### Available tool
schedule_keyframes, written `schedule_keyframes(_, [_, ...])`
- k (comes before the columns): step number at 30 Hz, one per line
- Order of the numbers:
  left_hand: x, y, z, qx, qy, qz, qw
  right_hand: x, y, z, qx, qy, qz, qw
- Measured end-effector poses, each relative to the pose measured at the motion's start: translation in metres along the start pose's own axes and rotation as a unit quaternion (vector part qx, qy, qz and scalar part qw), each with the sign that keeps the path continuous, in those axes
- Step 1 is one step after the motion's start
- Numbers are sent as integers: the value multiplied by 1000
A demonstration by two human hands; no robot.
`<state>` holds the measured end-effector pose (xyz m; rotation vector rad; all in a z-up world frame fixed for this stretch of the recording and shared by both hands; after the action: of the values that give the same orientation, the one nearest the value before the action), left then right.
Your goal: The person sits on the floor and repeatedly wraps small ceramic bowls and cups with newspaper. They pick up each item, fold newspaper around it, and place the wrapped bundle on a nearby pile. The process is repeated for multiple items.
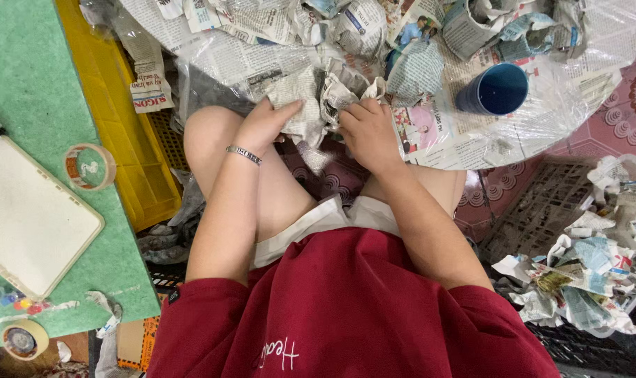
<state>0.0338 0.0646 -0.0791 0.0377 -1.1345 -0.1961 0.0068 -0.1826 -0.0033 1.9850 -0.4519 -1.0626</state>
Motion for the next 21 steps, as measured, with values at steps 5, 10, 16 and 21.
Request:
schedule_keyframes(5, [28,-23,11,-10,-131,91,987,4,2,2,-12,-3,-8,1000])
schedule_keyframes(10, [82,-54,35,36,-436,-250,864,14,-5,5,-36,-21,-28,999])
schedule_keyframes(16, [114,-69,56,68,-408,-444,795,15,1,11,-11,-5,-41,999])
schedule_keyframes(21, [104,-79,50,76,-396,-509,761,-3,9,29,111,-11,-16,994])
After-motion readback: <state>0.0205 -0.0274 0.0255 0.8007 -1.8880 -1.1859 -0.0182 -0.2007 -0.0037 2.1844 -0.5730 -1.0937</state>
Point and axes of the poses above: each hand's wrist, its own z-axis away from the middle knuckle, its own y-axis out of the back of the hand, x = y × z, the point moved 3 cm from there along -z, towards the middle knuckle, and after that the axes turned 10 degrees about -z, right-handed, at the moved point
